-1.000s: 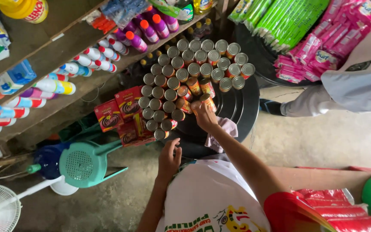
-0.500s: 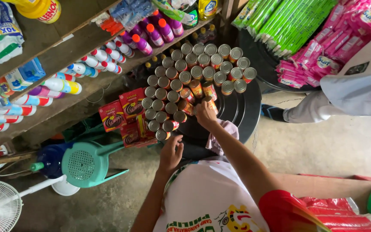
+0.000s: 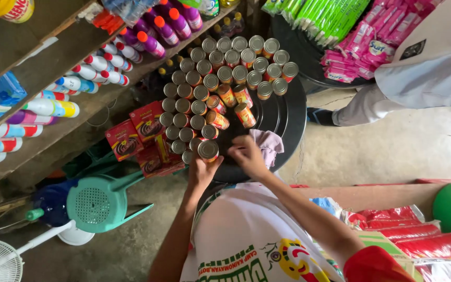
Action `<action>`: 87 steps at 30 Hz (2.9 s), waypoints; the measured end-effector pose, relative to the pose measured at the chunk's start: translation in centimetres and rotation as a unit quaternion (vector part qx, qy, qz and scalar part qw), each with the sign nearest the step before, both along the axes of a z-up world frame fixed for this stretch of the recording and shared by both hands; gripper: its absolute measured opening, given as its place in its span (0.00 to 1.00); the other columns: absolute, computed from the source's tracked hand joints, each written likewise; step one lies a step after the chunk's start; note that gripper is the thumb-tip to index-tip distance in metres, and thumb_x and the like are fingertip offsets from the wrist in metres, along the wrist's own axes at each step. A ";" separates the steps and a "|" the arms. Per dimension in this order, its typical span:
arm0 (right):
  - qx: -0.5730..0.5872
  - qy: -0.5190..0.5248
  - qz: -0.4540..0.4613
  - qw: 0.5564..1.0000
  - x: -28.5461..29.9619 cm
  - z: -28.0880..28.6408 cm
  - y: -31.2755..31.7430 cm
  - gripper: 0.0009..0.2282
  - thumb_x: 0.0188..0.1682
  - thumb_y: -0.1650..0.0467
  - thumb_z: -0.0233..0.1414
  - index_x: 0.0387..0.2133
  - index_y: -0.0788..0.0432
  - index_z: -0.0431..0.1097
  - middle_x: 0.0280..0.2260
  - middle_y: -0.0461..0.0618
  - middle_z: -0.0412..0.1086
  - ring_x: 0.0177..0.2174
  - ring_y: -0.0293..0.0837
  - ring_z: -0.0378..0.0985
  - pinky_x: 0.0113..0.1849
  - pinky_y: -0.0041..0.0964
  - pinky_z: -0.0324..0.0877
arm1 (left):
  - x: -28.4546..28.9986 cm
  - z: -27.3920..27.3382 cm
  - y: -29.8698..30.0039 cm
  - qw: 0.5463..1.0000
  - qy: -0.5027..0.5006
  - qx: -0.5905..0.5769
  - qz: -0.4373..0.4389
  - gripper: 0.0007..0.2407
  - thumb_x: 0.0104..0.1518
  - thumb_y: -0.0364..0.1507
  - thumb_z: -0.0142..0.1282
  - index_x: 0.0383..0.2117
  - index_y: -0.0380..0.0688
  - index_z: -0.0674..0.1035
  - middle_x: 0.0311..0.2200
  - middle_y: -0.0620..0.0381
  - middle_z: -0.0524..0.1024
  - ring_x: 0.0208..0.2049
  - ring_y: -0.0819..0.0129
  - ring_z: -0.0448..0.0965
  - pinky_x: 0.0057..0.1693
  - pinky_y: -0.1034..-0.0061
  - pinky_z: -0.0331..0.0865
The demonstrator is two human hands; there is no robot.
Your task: Wiping canned goods with a cloth and placing them on grocery store shelves.
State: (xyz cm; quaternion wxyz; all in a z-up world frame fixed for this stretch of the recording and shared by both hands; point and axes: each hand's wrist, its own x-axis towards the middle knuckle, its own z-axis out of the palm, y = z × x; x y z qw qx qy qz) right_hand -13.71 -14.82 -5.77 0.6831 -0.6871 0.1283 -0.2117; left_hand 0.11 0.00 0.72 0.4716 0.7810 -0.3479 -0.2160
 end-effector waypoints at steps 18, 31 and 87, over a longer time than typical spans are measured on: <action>-0.031 0.565 -0.213 0.797 -3.2 -9.3 -7.6 0.31 0.42 0.66 0.58 0.62 0.46 0.57 0.63 0.61 0.60 0.54 0.65 0.74 0.51 0.56 0.72 | 2.7 0.0 -2.6 0.949 0.269 -0.116 0.113 0.23 0.63 0.37 0.55 0.60 0.39 0.65 0.55 0.50 0.72 0.54 0.66 0.72 0.60 0.71 0.65; -0.188 -0.070 -0.124 0.972 2.3 18.8 -6.1 0.33 0.39 0.77 0.51 0.65 0.54 0.62 0.67 0.68 0.55 0.69 0.66 0.54 0.67 0.52 0.50 | 1.6 11.8 -11.5 0.913 0.285 -0.283 -0.073 0.30 0.66 0.51 0.44 0.65 0.40 0.65 0.60 0.53 0.69 0.61 0.65 0.69 0.67 0.68 0.61; 0.007 0.039 -0.108 0.993 1.8 23.1 -4.4 0.23 0.45 0.70 0.56 0.58 0.55 0.68 0.61 0.65 0.67 0.61 0.63 0.69 0.62 0.51 0.61 | 1.5 9.8 -9.9 0.686 0.621 -0.366 -0.097 0.20 0.74 0.40 0.34 0.63 0.39 0.68 0.56 0.55 0.74 0.55 0.68 0.76 0.61 0.70 0.70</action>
